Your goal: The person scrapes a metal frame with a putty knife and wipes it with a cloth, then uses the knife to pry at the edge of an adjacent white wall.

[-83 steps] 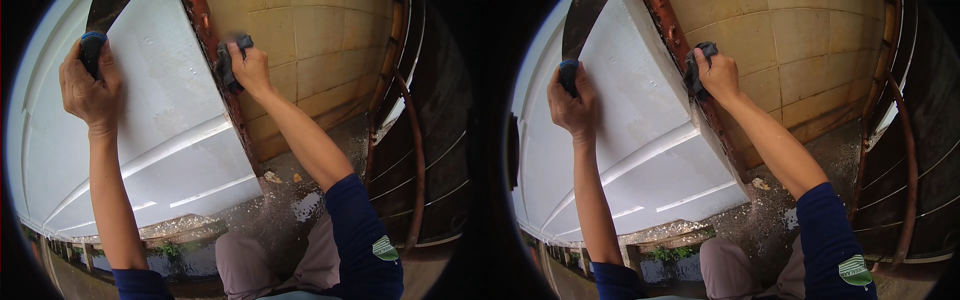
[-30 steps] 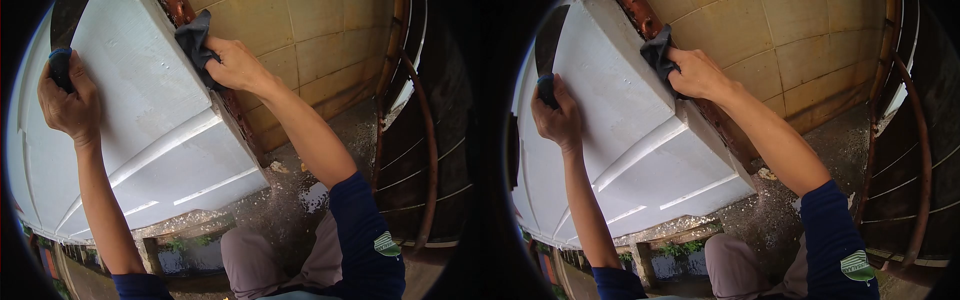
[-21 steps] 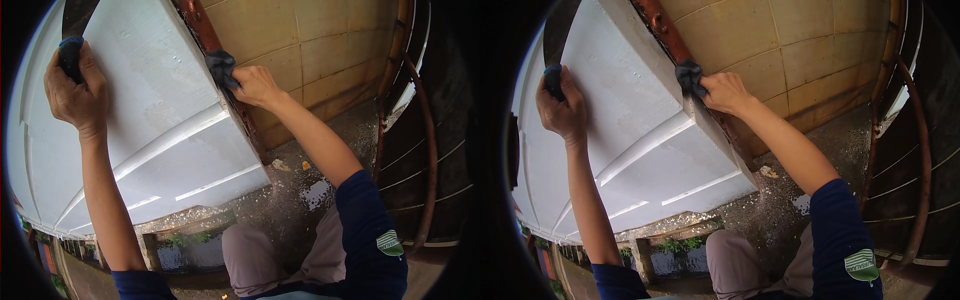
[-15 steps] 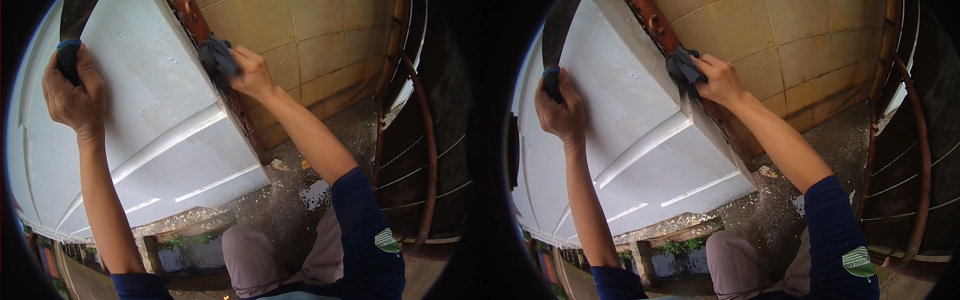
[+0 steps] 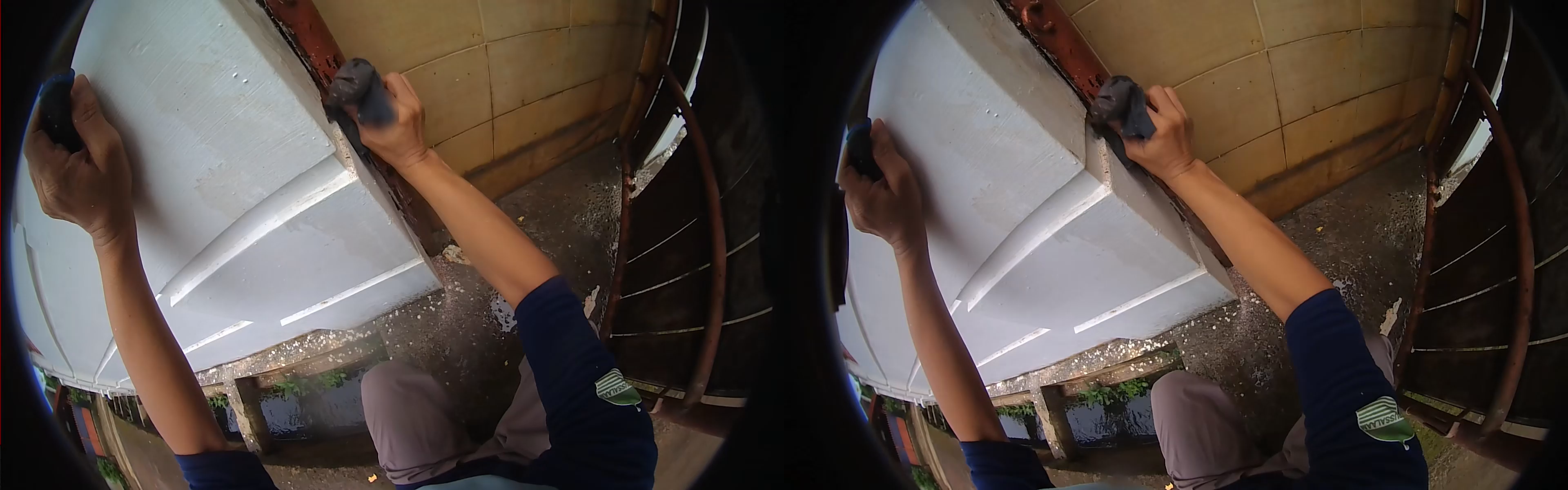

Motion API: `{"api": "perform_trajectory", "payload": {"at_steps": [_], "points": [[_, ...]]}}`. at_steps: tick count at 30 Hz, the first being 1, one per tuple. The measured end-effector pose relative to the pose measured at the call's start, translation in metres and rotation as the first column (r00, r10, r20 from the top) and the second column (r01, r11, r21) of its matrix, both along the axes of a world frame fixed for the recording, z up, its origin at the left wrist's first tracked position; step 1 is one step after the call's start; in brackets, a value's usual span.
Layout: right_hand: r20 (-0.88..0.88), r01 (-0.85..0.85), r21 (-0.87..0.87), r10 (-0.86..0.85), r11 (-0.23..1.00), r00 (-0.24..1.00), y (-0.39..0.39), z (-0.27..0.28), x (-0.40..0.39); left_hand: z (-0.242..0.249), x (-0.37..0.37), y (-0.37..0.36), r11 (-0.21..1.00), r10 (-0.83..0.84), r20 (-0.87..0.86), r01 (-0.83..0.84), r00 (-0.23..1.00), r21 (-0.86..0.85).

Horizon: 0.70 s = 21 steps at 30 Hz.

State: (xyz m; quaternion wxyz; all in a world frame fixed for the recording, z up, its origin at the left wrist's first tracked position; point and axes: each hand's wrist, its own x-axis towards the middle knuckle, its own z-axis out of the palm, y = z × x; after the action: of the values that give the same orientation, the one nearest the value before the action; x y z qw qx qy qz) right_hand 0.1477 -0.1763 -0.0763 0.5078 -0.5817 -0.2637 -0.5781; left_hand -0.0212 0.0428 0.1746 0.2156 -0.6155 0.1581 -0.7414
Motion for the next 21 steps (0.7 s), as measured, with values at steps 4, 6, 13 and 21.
{"api": "perform_trajectory", "payload": {"at_steps": [4,6,13,21], "points": [[0.205,-0.015,0.146,-0.016,0.989,0.979,0.027,0.079,0.028,0.001,-0.003,0.001,0.998,0.005,-0.031,-0.007,1.000,-0.059],[0.150,0.007,0.042,-0.013,0.999,0.989,0.016,0.039,0.022,0.001,-0.002,-0.001,0.997,-0.017,-0.045,0.013,0.999,-0.080],[-0.185,0.021,-0.127,-0.045,0.992,0.982,-0.007,-0.108,-0.019,0.010,-0.002,0.015,0.996,0.082,-0.075,-0.085,0.994,-0.026],[0.170,0.037,-0.002,-0.036,0.999,0.985,0.015,-0.019,0.029,0.012,-0.002,0.015,0.950,0.190,-0.075,-0.164,0.979,0.265]]}}
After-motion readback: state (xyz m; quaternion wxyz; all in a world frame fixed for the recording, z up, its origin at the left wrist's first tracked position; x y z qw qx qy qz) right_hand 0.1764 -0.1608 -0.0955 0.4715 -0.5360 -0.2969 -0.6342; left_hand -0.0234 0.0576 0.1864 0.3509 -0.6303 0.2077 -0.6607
